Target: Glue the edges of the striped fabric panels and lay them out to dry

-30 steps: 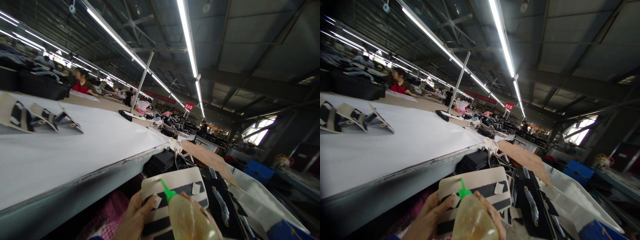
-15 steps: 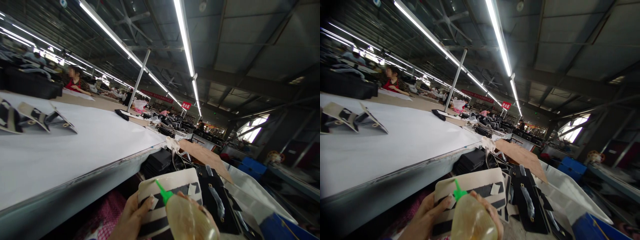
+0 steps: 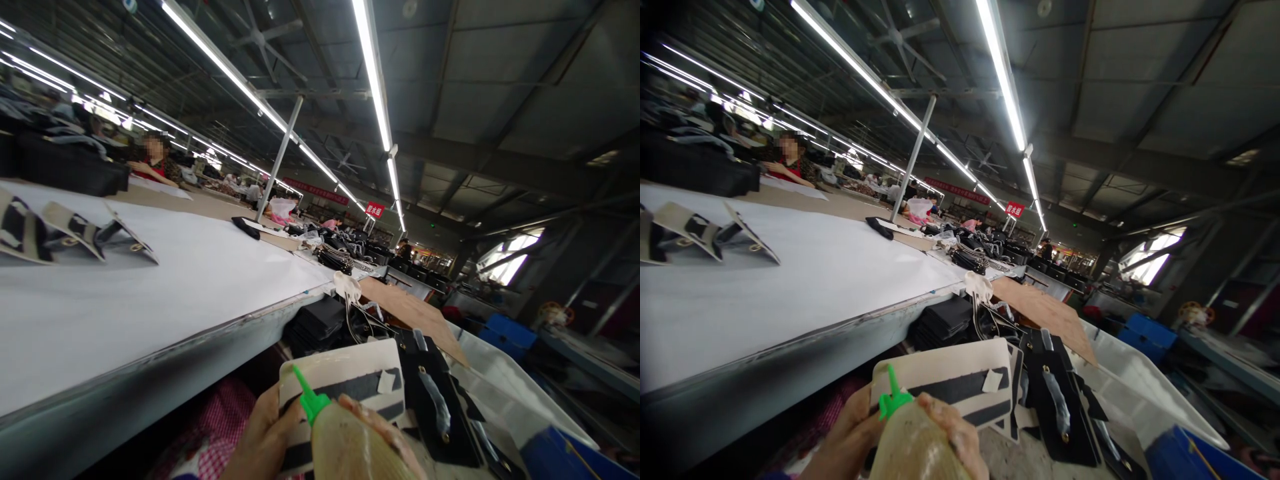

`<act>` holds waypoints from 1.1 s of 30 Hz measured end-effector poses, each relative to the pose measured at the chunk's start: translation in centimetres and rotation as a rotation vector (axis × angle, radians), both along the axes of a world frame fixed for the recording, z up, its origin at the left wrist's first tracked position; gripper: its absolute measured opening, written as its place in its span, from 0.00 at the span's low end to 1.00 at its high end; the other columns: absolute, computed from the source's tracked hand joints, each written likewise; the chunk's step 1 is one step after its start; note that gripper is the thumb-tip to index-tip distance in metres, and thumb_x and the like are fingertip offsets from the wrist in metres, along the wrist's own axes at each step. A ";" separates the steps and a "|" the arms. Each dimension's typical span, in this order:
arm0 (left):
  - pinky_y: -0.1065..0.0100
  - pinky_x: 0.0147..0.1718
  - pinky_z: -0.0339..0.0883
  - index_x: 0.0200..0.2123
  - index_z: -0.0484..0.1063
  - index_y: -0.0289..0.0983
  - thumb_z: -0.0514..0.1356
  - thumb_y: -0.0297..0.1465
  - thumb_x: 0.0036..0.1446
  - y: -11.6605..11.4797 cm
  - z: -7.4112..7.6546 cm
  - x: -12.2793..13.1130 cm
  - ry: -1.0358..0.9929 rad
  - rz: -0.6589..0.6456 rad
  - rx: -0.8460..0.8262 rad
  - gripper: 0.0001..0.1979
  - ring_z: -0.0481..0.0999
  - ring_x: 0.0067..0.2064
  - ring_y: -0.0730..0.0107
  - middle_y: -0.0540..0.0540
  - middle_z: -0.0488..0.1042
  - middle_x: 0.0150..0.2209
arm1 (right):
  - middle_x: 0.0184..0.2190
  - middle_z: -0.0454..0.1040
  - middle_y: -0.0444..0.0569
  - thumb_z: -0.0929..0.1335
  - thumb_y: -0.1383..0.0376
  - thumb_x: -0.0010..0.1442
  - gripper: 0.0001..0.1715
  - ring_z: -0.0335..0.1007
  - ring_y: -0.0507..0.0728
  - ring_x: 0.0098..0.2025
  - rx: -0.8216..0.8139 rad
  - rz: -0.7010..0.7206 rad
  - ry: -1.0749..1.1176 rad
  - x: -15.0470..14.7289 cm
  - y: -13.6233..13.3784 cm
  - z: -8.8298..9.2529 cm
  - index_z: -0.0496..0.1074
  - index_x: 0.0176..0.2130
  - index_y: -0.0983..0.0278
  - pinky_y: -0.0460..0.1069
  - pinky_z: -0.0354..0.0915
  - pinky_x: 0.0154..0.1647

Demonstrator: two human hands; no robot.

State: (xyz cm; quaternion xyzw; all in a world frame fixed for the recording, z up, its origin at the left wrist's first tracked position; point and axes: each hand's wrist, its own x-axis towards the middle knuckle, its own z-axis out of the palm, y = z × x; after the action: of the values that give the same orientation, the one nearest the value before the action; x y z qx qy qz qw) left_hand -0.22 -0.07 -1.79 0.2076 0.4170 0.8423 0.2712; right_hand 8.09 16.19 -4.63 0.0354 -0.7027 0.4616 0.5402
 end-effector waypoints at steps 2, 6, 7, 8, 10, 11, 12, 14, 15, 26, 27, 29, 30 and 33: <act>0.59 0.46 0.74 0.48 0.81 0.37 0.72 0.46 0.48 -0.1 -0.3 0.0 -0.066 0.038 -0.043 0.27 0.79 0.50 0.46 0.41 0.83 0.45 | 0.36 0.82 0.53 0.65 0.50 0.63 0.19 0.81 0.68 0.37 -0.089 0.003 -0.003 -0.2 0.0 -0.6 0.79 0.45 0.54 0.62 0.78 0.35; 0.53 0.52 0.73 0.48 0.81 0.37 0.72 0.44 0.47 -0.2 -1.0 -0.2 -0.131 0.136 -0.082 0.26 0.75 0.56 0.43 0.39 0.83 0.45 | 0.45 0.81 0.55 0.64 0.52 0.65 0.21 0.79 0.70 0.47 -0.187 -0.048 0.100 0.1 2.7 0.2 0.77 0.49 0.57 0.65 0.77 0.41; 0.52 0.52 0.72 0.47 0.81 0.36 0.73 0.44 0.47 -0.2 -1.1 -0.3 -0.130 0.146 -0.077 0.26 0.75 0.57 0.42 0.39 0.83 0.45 | 0.46 0.81 0.54 0.63 0.51 0.65 0.21 0.79 0.69 0.47 -0.200 -0.028 0.103 0.2 3.4 0.4 0.77 0.50 0.56 0.66 0.77 0.41; 0.53 0.52 0.73 0.46 0.82 0.36 0.73 0.44 0.46 -0.1 -1.1 -0.3 -0.134 0.151 -0.074 0.26 0.75 0.57 0.42 0.39 0.83 0.45 | 0.45 0.81 0.53 0.64 0.51 0.65 0.20 0.79 0.69 0.46 -0.201 0.013 0.076 0.3 4.1 0.6 0.77 0.49 0.55 0.65 0.77 0.41; 0.53 0.51 0.74 0.44 0.82 0.36 0.74 0.43 0.44 -0.1 -1.1 -0.4 -0.148 0.156 -0.078 0.25 0.76 0.57 0.42 0.39 0.83 0.46 | 0.41 0.82 0.53 0.66 0.51 0.63 0.18 0.81 0.69 0.41 -0.167 0.124 -0.048 0.4 5.0 0.8 0.80 0.45 0.55 0.63 0.78 0.36; 0.54 0.49 0.75 0.43 0.82 0.36 0.75 0.43 0.42 -0.2 -1.1 -0.4 -0.152 0.155 -0.079 0.25 0.76 0.56 0.41 0.39 0.83 0.46 | 0.37 0.82 0.53 0.67 0.51 0.62 0.17 0.81 0.70 0.38 -0.141 0.178 -0.114 0.4 5.2 0.9 0.81 0.42 0.56 0.62 0.78 0.33; 0.54 0.48 0.75 0.42 0.82 0.37 0.75 0.43 0.42 -0.2 -1.1 -0.4 -0.155 0.148 -0.078 0.25 0.76 0.56 0.41 0.39 0.83 0.46 | 0.36 0.82 0.55 0.68 0.51 0.62 0.18 0.81 0.70 0.36 -0.135 0.209 -0.146 0.4 5.3 1.0 0.82 0.40 0.58 0.61 0.78 0.31; 0.55 0.47 0.76 0.40 0.83 0.38 0.76 0.42 0.40 -0.4 -1.2 -0.4 -0.154 0.118 -0.070 0.23 0.77 0.55 0.40 0.40 0.83 0.45 | 0.39 0.82 0.56 0.66 0.49 0.64 0.21 0.81 0.69 0.39 -0.196 0.227 -0.123 0.5 5.2 1.2 0.82 0.41 0.59 0.60 0.79 0.32; 0.56 0.47 0.76 0.39 0.83 0.38 0.76 0.42 0.40 -0.4 -1.2 -0.4 -0.153 0.106 -0.067 0.22 0.77 0.55 0.40 0.40 0.84 0.44 | 0.42 0.81 0.56 0.63 0.49 0.66 0.24 0.81 0.69 0.41 -0.236 0.223 -0.085 0.5 5.1 1.2 0.82 0.42 0.59 0.60 0.79 0.34; 0.48 0.59 0.67 0.49 0.81 0.38 0.72 0.44 0.47 -1.4 -1.1 -0.6 -0.060 0.162 -0.108 0.26 0.71 0.61 0.40 0.40 0.83 0.46 | 0.41 0.81 0.50 0.65 0.54 0.66 0.16 0.81 0.66 0.40 -0.125 -0.050 0.134 1.8 6.1 -0.3 0.76 0.49 0.55 0.61 0.78 0.36; 0.49 0.61 0.65 0.48 0.82 0.38 0.72 0.44 0.48 -1.6 -0.9 -0.7 -0.029 0.169 -0.104 0.25 0.71 0.61 0.41 0.40 0.83 0.47 | 0.44 0.81 0.49 0.64 0.55 0.67 0.17 0.80 0.65 0.42 -0.138 -0.084 0.187 1.9 6.0 -0.1 0.74 0.52 0.53 0.60 0.78 0.36; 0.51 0.62 0.64 0.47 0.82 0.39 0.70 0.45 0.51 -1.9 -0.5 -0.9 0.039 0.156 -0.094 0.23 0.73 0.60 0.44 0.40 0.82 0.49 | 0.49 0.79 0.49 0.64 0.56 0.67 0.18 0.80 0.65 0.45 -0.151 -0.153 0.273 1.8 5.5 0.2 0.71 0.54 0.53 0.59 0.78 0.36; 0.52 0.62 0.64 0.47 0.82 0.39 0.69 0.44 0.53 -2.0 -0.4 -1.0 0.061 0.127 -0.082 0.22 0.74 0.59 0.46 0.41 0.82 0.49 | 0.50 0.78 0.50 0.64 0.56 0.67 0.19 0.79 0.66 0.45 -0.143 -0.169 0.299 1.7 5.3 0.1 0.70 0.55 0.53 0.60 0.77 0.37; 0.51 0.60 0.66 0.51 0.80 0.40 0.68 0.44 0.55 -2.3 -0.4 -1.2 0.028 -0.010 -0.039 0.23 0.75 0.58 0.47 0.41 0.82 0.50 | 0.49 0.79 0.54 0.63 0.52 0.67 0.23 0.79 0.69 0.45 -0.086 -0.139 0.315 1.1 5.0 -0.5 0.68 0.58 0.56 0.64 0.77 0.37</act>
State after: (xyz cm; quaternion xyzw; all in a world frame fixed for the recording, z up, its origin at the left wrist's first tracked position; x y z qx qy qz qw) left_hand -1.38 -2.35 -2.16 0.2160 0.4361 0.8297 0.2735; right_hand 9.23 21.17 -5.15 0.0354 -0.5899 0.4415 0.6752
